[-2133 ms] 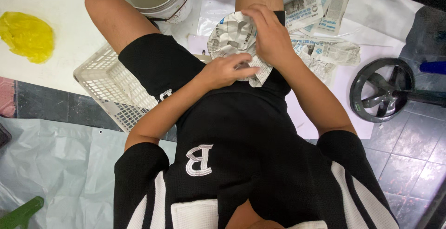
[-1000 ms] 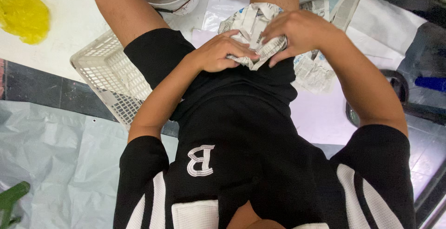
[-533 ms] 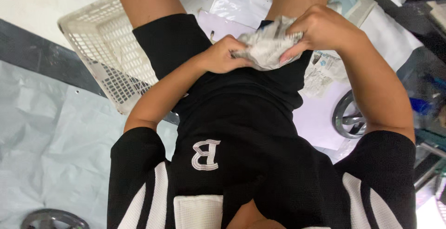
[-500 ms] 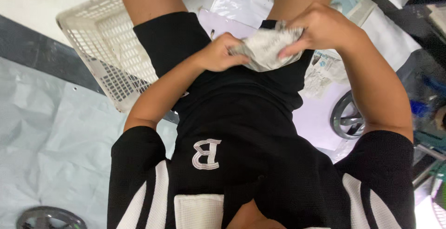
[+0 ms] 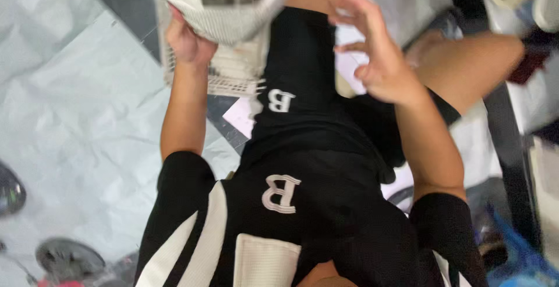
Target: The person sits on the floor and wraps individual dishes, including a white bowl and a glass, with newspaper. They fold the newspaper around each item and place the wrapped items into a white plastic basket.
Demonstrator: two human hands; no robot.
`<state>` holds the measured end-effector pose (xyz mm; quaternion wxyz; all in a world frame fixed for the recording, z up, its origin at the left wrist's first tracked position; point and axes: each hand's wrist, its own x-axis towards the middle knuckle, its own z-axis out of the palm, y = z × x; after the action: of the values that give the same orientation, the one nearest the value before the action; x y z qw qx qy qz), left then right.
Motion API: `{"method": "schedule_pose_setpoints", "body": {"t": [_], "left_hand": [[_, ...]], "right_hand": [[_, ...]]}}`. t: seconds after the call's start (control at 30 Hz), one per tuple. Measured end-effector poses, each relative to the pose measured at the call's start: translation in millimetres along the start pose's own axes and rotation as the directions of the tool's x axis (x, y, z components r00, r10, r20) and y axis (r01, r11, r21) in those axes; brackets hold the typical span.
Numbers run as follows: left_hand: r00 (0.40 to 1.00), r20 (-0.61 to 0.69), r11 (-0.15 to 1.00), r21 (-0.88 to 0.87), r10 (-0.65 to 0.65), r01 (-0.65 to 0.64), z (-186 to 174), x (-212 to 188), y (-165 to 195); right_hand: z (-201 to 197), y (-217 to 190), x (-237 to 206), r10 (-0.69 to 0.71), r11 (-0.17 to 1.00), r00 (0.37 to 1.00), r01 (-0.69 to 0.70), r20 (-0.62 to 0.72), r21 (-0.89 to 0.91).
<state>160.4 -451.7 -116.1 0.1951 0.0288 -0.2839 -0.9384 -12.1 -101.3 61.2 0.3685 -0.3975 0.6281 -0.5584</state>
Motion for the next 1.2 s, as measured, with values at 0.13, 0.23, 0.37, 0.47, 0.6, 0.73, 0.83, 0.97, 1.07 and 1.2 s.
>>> {"method": "schedule_pose_setpoints", "body": {"t": [0.13,0.23,0.37,0.47,0.6,0.73,0.83,0.97,1.07,1.2], "left_hand": [[0.964,-0.211,0.986,0.032,0.164,-0.161,-65.8,-18.5,35.3],[0.871,-0.457,0.984,0.091,0.177,-0.152,-83.2,-40.2,26.8],[0.805,-0.593,0.999,0.049,0.02,0.012,-81.7,-67.4,-10.3],[0.644,-0.755,0.988,-0.036,-0.125,0.148,-80.1,-71.3,-39.7],[0.561,-0.761,0.937,-0.178,-0.325,0.301,-95.7,-63.2,-61.0],[0.394,-0.824,0.899,-0.284,-0.406,0.334,-113.7,-61.1,-59.4],[0.479,-0.713,0.858,-0.393,-0.512,0.332,-118.6,-65.4,-60.3],[0.519,-0.647,0.829,-0.433,-0.559,0.353,-120.1,-67.0,-63.9],[0.395,-0.744,0.841,-0.45,-0.539,0.3,-119.7,-65.0,-66.6],[0.301,-0.834,0.837,-0.3,-0.463,0.457,-118.3,-62.6,-64.5]], "right_hand": [[54.7,11.5,28.3,-0.03,0.994,0.983,0.01,0.18,0.111],[89.1,16.2,41.4,-0.006,0.979,0.956,-0.054,0.294,0.198],[122.7,17.5,42.6,0.016,0.956,0.898,-0.142,0.439,0.256],[136.1,25.3,37.4,0.077,0.928,0.87,-0.241,0.487,0.284],[148.7,46.0,45.4,0.144,0.897,0.859,-0.323,0.491,0.301],[150.2,57.4,53.6,0.126,0.886,0.858,-0.322,0.497,0.332],[148.5,59.0,53.5,0.185,0.805,0.862,-0.409,0.472,0.431],[147.5,60.0,53.4,0.184,0.802,0.85,-0.421,0.494,0.424],[148.9,59.6,55.4,0.204,0.818,0.842,-0.427,0.5,0.385],[149.2,56.9,56.7,0.218,0.809,0.839,-0.441,0.499,0.388]]}}
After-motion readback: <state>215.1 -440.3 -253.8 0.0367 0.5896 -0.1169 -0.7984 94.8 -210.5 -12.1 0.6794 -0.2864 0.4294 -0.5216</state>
